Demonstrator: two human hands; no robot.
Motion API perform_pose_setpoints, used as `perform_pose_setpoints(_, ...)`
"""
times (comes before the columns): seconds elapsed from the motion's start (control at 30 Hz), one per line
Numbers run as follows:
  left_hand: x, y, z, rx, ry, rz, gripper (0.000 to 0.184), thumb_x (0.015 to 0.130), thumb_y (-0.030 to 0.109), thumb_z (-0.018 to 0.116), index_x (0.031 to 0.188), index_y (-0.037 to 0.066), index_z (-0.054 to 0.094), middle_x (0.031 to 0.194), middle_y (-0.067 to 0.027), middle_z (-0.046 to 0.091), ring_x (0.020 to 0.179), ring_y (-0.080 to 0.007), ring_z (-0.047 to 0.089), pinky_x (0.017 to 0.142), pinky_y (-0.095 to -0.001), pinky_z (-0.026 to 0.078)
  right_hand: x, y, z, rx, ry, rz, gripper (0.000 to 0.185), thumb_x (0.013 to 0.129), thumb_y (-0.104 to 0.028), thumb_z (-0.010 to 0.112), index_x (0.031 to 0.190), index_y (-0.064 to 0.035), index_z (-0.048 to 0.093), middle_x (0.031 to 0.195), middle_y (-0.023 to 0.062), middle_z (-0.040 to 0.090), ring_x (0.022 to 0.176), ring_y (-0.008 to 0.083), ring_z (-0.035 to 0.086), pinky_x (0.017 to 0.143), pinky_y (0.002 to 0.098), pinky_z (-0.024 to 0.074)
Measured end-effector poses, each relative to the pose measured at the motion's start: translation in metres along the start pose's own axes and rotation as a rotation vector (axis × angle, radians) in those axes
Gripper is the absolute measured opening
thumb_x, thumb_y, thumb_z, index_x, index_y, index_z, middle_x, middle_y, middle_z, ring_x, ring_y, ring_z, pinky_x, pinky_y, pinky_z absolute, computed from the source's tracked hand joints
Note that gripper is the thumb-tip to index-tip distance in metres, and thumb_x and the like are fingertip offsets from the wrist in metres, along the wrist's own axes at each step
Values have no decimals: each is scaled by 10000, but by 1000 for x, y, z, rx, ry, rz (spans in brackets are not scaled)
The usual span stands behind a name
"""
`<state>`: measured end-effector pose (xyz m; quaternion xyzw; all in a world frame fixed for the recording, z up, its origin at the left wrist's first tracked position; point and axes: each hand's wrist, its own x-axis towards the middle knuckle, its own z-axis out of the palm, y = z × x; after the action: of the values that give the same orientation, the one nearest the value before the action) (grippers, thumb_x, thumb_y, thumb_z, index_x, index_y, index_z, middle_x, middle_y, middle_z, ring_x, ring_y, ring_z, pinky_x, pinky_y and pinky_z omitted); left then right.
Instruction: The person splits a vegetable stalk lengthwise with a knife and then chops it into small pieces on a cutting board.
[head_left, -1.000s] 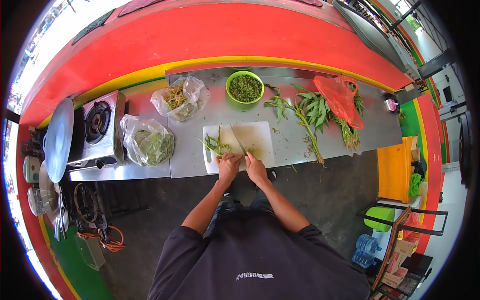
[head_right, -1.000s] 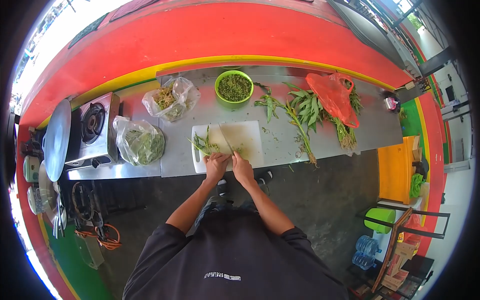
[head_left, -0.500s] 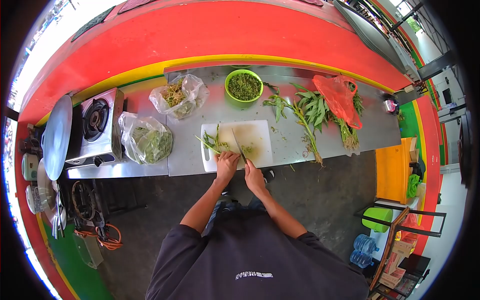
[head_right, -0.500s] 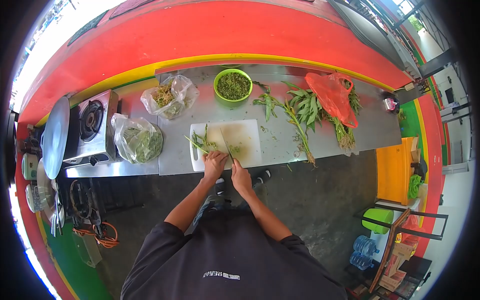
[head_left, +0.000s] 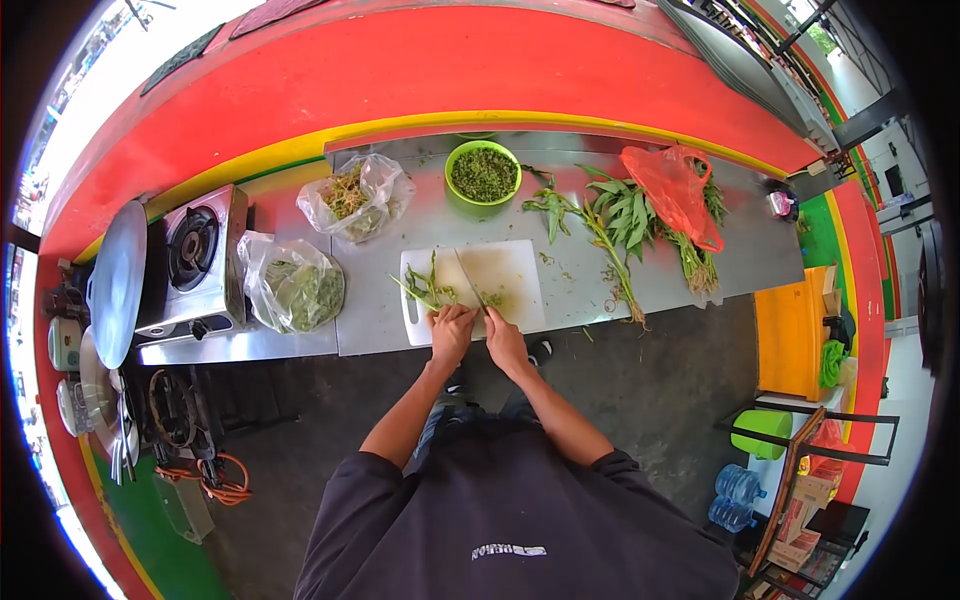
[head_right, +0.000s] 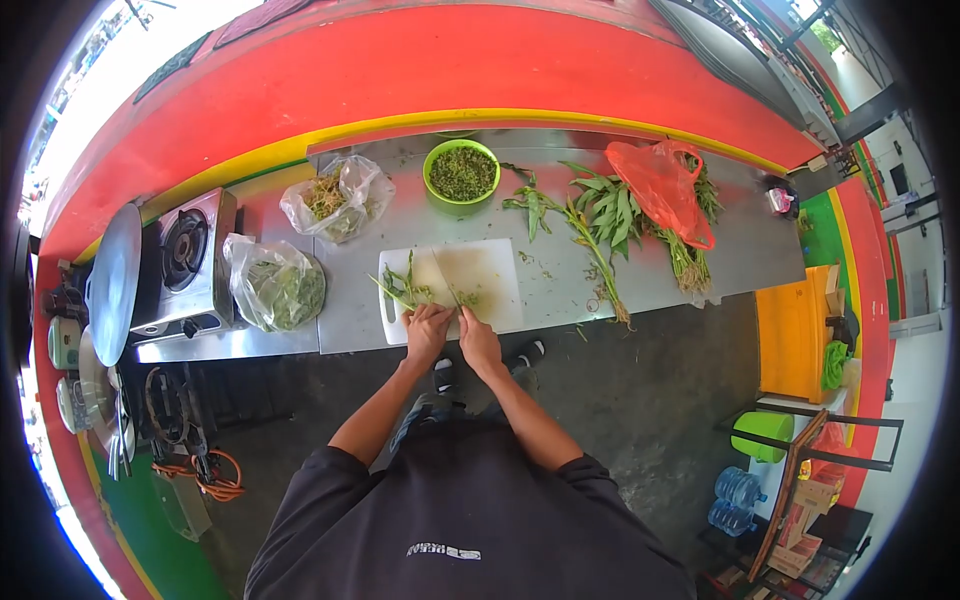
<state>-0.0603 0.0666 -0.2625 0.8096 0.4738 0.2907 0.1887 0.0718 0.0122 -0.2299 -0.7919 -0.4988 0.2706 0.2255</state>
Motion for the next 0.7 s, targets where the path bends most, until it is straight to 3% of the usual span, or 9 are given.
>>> perform_pose_setpoints(0.3,0,-2,-2,-94,46,8,107,866,157,747,966,133,778,929,6,700,942,-205,643,922,-440,345,-31,-8,-15,-12,-39,80,358,1064,-310,476,1319,-94,605,938,295,699,885,509,666,781,587,539)
perform_pose_setpoints(0.7,3,-1,-4,-30,-3,58,95,869,168,729,952,168,774,923,51,680,945,-182,624,914,-454,354,-8,-5,9,5,69,-37,341,1058,-285,490,1312,-91,608,855,290,695,803,491,678,702,583,544)
